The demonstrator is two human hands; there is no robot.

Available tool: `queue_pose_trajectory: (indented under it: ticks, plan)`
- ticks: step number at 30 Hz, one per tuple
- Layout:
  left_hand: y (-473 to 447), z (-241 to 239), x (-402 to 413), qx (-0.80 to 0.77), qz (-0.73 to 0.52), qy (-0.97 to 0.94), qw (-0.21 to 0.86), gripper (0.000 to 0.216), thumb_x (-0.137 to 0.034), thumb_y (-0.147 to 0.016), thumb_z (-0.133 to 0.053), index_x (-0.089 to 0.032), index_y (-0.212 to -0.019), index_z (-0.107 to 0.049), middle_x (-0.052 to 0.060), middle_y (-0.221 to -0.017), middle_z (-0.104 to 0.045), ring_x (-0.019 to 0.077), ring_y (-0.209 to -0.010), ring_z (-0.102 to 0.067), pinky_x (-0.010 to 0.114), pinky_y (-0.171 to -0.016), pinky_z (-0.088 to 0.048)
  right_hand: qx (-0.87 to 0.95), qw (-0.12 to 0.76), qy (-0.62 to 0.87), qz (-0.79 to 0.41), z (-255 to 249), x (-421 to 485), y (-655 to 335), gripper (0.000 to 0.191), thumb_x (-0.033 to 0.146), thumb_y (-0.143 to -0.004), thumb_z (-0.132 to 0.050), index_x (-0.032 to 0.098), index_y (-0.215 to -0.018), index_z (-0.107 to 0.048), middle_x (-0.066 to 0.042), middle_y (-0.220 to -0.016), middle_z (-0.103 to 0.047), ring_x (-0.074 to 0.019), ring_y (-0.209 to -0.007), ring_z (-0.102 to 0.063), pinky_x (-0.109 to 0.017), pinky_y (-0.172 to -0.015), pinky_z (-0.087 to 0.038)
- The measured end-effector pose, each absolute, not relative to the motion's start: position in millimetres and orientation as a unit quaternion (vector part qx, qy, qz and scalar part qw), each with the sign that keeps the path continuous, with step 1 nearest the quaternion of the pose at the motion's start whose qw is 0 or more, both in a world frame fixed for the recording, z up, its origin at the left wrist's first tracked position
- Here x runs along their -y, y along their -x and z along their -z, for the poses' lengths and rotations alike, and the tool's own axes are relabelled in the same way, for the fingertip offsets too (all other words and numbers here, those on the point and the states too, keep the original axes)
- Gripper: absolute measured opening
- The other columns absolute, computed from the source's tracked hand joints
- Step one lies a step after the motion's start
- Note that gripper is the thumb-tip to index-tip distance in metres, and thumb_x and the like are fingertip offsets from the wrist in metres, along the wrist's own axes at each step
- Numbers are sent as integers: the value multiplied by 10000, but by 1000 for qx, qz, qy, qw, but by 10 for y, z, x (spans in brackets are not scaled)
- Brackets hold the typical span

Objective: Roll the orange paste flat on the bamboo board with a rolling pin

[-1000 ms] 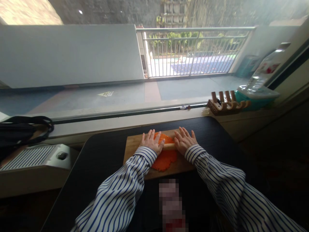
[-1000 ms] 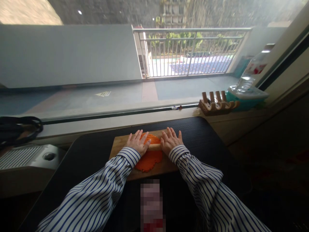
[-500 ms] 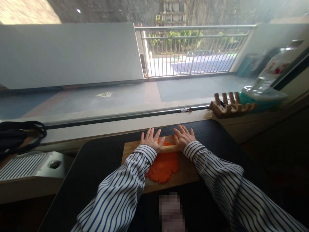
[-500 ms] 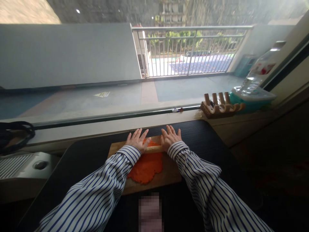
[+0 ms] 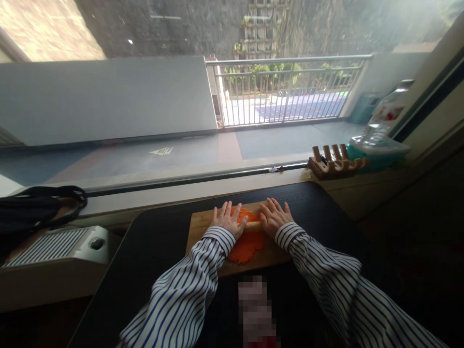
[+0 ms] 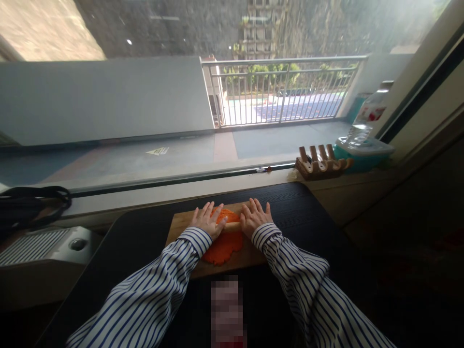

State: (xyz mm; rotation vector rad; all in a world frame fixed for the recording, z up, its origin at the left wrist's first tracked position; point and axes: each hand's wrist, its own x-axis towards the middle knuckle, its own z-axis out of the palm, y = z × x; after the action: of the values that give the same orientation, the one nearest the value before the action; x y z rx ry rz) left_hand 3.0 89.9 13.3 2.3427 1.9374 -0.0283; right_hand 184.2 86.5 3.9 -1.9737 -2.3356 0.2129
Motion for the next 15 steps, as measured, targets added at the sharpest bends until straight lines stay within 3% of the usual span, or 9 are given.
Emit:
queue_pose_trajectory:
  ticks: [15]
  plan:
    - [-20, -109, -875, -636, 10, -770, 38, 636, -595, -838, -164, -271, -1373, -280, 94, -1448, -273, 246, -1332, -201, 517, -1061, -109, 758, 31, 647, -74, -90, -814, -1820, 512, 409, -889, -189, 231, -1351, -321, -95, -1465, -213, -232, -1339, -128, -556, -1032, -65]
